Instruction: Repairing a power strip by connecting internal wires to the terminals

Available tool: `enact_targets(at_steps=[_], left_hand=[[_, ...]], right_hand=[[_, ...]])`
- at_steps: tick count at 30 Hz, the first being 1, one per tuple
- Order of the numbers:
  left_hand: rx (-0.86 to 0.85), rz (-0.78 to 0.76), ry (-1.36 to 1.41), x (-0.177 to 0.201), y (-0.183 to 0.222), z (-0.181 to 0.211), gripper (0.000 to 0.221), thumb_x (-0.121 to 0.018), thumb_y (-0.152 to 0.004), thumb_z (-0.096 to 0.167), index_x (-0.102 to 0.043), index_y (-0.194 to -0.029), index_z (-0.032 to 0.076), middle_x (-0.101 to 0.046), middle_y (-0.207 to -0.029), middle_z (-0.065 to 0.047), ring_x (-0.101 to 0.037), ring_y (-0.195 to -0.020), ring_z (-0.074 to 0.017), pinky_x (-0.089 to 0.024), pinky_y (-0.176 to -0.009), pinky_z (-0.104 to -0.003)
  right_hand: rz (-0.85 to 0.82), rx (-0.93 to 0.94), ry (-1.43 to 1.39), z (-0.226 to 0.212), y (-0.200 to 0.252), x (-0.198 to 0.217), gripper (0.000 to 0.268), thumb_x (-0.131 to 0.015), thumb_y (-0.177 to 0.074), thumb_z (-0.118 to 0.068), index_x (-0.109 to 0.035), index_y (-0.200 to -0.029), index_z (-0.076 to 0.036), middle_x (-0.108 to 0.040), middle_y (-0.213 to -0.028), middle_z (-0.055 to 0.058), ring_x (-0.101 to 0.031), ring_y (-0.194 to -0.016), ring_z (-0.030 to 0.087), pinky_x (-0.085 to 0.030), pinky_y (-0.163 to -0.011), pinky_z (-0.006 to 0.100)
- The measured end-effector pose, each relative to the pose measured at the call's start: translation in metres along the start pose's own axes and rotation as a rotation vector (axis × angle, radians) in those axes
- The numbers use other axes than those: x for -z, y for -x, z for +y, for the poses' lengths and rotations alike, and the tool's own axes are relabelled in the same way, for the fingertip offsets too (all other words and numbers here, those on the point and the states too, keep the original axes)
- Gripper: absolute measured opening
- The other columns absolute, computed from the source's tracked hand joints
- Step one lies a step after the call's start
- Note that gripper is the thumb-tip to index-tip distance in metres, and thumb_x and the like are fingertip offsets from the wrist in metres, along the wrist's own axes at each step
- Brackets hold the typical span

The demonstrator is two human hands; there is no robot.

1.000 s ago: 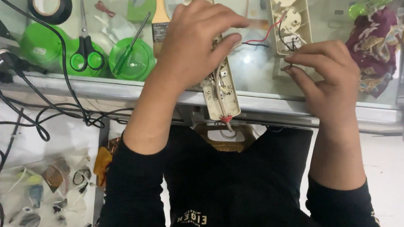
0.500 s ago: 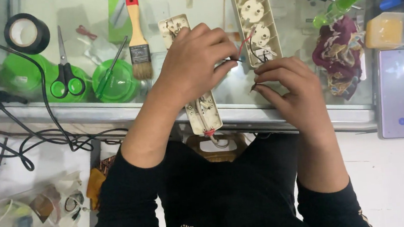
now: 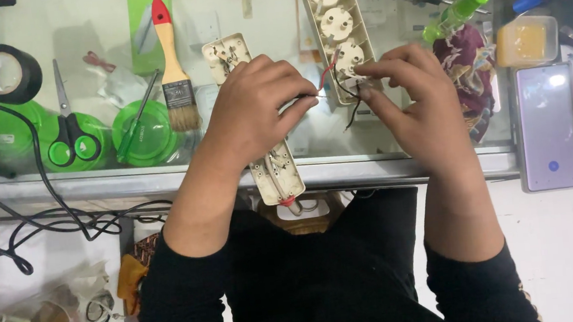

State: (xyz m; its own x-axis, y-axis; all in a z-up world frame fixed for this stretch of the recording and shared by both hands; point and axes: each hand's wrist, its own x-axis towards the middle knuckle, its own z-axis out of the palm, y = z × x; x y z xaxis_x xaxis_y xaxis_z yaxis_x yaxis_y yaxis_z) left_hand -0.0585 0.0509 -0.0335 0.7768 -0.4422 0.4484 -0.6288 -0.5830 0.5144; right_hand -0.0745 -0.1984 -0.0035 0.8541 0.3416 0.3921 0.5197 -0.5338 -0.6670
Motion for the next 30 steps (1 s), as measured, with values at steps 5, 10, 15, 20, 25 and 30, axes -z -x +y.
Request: enact_targets(at_steps=[5,10,15,20,25,30], left_hand=[[-0.027,0.012,-0.001,0.0,0.002,-0.003,0.003,-0.076,-0.095,0.021,-0.075,-0.098,0.02,-0.069,-0.09,0.003,-0.063,-0.087,-0.0213,-0.049,-0.076,-0.036],[-0.055,0.011,0.007,0.0,0.003,-0.002,0.003,-0.076,-0.094,0.021,-0.075,-0.096,0.02,-0.069,-0.09,0.002,-0.064,-0.088,-0.0212,-0.051,-0.078,-0.036],[-0.039,0.014,0.008,0.0,0.002,-0.003,0.004,-0.077,-0.093,0.018,-0.075,-0.097,0.018,-0.07,-0.089,0.001,-0.065,-0.086,-0.0213,-0.053,-0.076,-0.036],[-0.034,0.034,0.017,-0.001,0.003,-0.003,0.006,-0.078,-0.092,0.016,-0.075,-0.097,0.017,-0.07,-0.088,0.0,-0.065,-0.086,-0.0225,-0.053,-0.076,-0.037],[-0.035,0.047,0.006,-0.002,0.002,-0.001,0.011,-0.076,-0.092,0.017,-0.073,-0.103,0.017,-0.069,-0.086,0.0,-0.065,-0.083,-0.0217,-0.054,-0.075,-0.037],[-0.05,-0.08,0.045,0.005,-0.007,0.01,0.037,-0.074,-0.092,0.019,-0.063,-0.127,0.022,-0.065,-0.082,0.001,-0.065,-0.084,-0.0245,-0.051,-0.077,-0.04]], right_hand=[[0.047,-0.098,-0.072,0.02,-0.002,-0.003,0.011,-0.073,-0.1,0.009,-0.073,-0.108,0.002,-0.063,-0.097,0.019,-0.063,-0.084,0.029,-0.053,-0.07,0.039],[0.171,-0.212,-0.27,0.034,0.007,-0.014,0.007,-0.063,-0.104,0.013,-0.067,-0.108,0.01,-0.066,-0.1,0.024,-0.066,-0.082,0.026,-0.061,-0.07,0.037],[0.177,-0.182,-0.258,0.027,0.006,-0.015,0.013,-0.065,-0.1,0.017,-0.064,-0.112,0.011,-0.061,-0.097,0.023,-0.065,-0.081,0.028,-0.062,-0.07,0.039],[0.15,-0.154,-0.174,0.022,0.006,-0.012,0.021,-0.072,-0.098,0.015,-0.065,-0.117,0.009,-0.059,-0.1,0.019,-0.062,-0.087,0.027,-0.058,-0.071,0.038],[0.17,-0.149,-0.15,0.008,0.015,-0.005,0.03,-0.072,-0.098,0.013,-0.063,-0.126,0.007,-0.054,-0.108,0.015,-0.059,-0.093,0.025,-0.056,-0.075,0.036],[0.062,-0.001,0.01,0.004,0.029,-0.003,0.016,-0.072,-0.091,0.015,-0.067,-0.096,0.001,-0.057,-0.098,0.016,-0.058,-0.084,0.032,-0.048,-0.068,0.039]])
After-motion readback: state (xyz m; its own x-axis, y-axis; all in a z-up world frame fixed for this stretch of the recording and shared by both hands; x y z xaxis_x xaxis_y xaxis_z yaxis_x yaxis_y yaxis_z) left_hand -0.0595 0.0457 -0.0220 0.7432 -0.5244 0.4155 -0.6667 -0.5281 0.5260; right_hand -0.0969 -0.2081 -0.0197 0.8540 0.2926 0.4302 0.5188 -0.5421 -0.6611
